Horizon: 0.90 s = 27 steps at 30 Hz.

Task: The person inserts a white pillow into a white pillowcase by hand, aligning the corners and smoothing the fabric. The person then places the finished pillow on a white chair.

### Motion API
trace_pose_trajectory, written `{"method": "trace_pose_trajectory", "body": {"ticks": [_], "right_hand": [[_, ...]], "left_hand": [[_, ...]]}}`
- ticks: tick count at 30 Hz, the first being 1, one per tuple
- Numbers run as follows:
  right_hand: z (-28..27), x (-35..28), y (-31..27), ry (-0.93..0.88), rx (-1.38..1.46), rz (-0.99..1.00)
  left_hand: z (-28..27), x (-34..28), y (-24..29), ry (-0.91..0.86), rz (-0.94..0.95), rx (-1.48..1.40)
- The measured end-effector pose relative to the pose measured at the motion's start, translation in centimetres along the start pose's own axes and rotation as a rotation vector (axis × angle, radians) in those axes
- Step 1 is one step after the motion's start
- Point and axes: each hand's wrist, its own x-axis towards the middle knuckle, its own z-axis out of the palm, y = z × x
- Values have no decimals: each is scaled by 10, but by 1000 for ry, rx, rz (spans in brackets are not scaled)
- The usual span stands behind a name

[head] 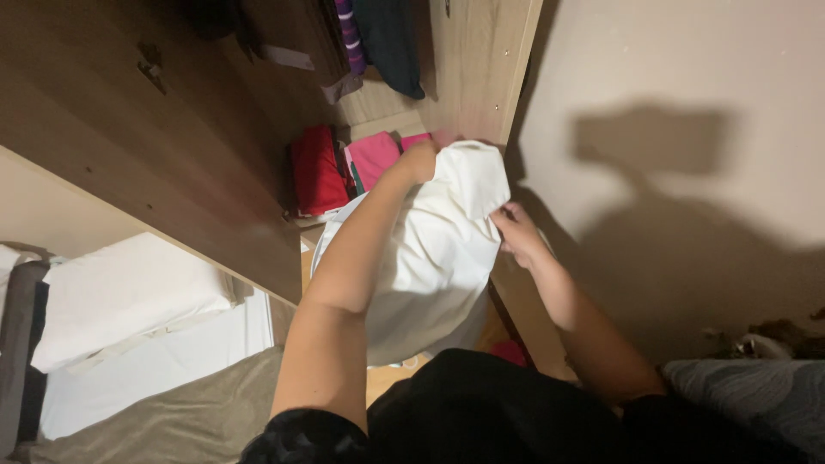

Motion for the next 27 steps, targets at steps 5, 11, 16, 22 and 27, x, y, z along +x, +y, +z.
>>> {"method": "trace_pose_trajectory", "body": {"ticks": [5, 11, 16, 22, 27], "right_hand": [[-12, 43, 25, -18, -79, -46], [-9, 45, 6, -8, -259, -156], [4, -2, -43, 4, -334, -228], [-7, 67, 13, -31, -54, -118], [-9, 78, 13, 18, -127, -237]], "left_hand": [[-11, -5, 20, -4, 32, 41], [-30, -41, 55, 67, -37, 6], [-57, -80, 89, 19, -68, -66], [-51, -68, 76, 10, -114, -50], [-46, -59, 73, 8, -104, -53]]}}
